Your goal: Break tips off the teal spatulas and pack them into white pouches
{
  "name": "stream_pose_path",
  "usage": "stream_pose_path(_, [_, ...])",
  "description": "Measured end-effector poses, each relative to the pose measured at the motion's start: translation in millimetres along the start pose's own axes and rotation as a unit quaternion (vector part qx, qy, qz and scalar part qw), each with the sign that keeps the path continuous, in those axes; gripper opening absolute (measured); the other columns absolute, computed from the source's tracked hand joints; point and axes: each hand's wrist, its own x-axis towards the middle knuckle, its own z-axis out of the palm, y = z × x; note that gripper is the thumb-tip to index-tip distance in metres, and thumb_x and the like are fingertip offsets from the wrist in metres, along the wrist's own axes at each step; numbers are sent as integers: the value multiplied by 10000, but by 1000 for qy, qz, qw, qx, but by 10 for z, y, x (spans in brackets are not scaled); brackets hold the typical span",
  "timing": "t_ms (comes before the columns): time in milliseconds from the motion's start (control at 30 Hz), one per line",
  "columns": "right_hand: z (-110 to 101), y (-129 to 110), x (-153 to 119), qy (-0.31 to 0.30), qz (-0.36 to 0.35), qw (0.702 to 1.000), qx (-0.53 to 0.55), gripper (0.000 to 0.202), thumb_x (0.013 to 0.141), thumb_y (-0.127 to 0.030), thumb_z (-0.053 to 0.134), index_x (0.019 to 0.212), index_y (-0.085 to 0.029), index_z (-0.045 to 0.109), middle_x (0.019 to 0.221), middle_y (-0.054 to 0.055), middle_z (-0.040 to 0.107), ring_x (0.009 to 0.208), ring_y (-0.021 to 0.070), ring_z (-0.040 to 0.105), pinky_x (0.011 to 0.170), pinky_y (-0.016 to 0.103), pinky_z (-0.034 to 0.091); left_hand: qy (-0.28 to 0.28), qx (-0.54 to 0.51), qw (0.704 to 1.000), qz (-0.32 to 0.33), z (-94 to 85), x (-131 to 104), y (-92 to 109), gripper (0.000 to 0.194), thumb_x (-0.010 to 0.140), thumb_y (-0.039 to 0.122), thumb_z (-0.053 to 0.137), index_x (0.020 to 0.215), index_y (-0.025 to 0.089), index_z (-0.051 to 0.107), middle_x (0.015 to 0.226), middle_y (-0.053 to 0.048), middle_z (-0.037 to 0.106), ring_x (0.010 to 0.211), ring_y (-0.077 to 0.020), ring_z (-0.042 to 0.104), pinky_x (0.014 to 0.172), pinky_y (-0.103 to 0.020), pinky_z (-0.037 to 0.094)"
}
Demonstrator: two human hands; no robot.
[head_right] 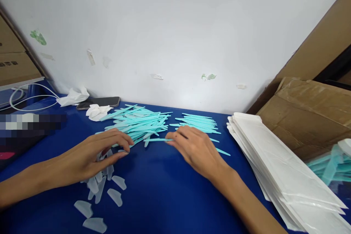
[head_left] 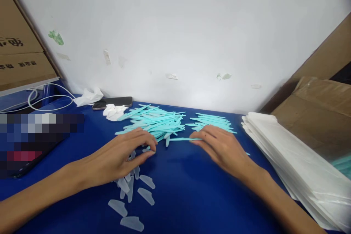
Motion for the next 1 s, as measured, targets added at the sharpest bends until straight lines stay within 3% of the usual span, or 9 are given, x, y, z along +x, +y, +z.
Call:
stream_pose_path(100, [64, -124, 6, -3, -40, 999, 14, 164, 1001, -222, 508, 1123, -223, 618, 882, 30, 653, 725, 160, 593, 656, 298, 459, 18, -98, 994, -55, 23, 15, 41, 177, 980, 359, 501, 1030, 251, 631, 925, -11, 713, 608, -112, 592, 523, -216, 470])
stream_pose_path(233, [90, -187, -3, -6, -57, 998, 30, 227, 989, -137, 481, 1165, -220, 597, 925, 43, 658, 741, 160, 595, 649, 294, 463, 54, -165, 981, -92, 43, 54, 95, 230, 966, 406, 520, 947, 229, 667, 789, -7, 705, 622, -128, 618, 496, -210, 471])
stream_pose_path(433, [72, -181, -6, 1, -53, 998, 37, 222, 985, -138, 503, 1174, -200, 600, 933, 48, 664, 768, 160, 603, 666, 291, 467, 20, -225, 961, -162, 82, 70, 146, 270, 948, 457, 549, 903, 248, 714, 760, 9, 712, 619, -120, 594, 535, -212, 488])
stream_pose_path(800, [109, -201, -22, -9, -55, 998, 42, 310, 960, -67, 467, 1198, -221, 593, 944, 48, 674, 767, 170, 614, 641, 306, 497, 34, -241, 953, -182, 143, 43, 165, 271, 896, 496, 617, 965, 262, 733, 784, -8, 755, 556, -135, 620, 490, -236, 509])
stream_pose_path(1000, [163, -337, 11, 14, -67, 996, 58, 309, 971, -77, 451, 1202, -213, 605, 926, 51, 683, 750, 176, 618, 632, 299, 512, 52, -229, 958, -162, 221, 12, 205, 260, 863, 497, 665, 994, 293, 757, 802, -6, 760, 589, -151, 637, 444, -230, 472])
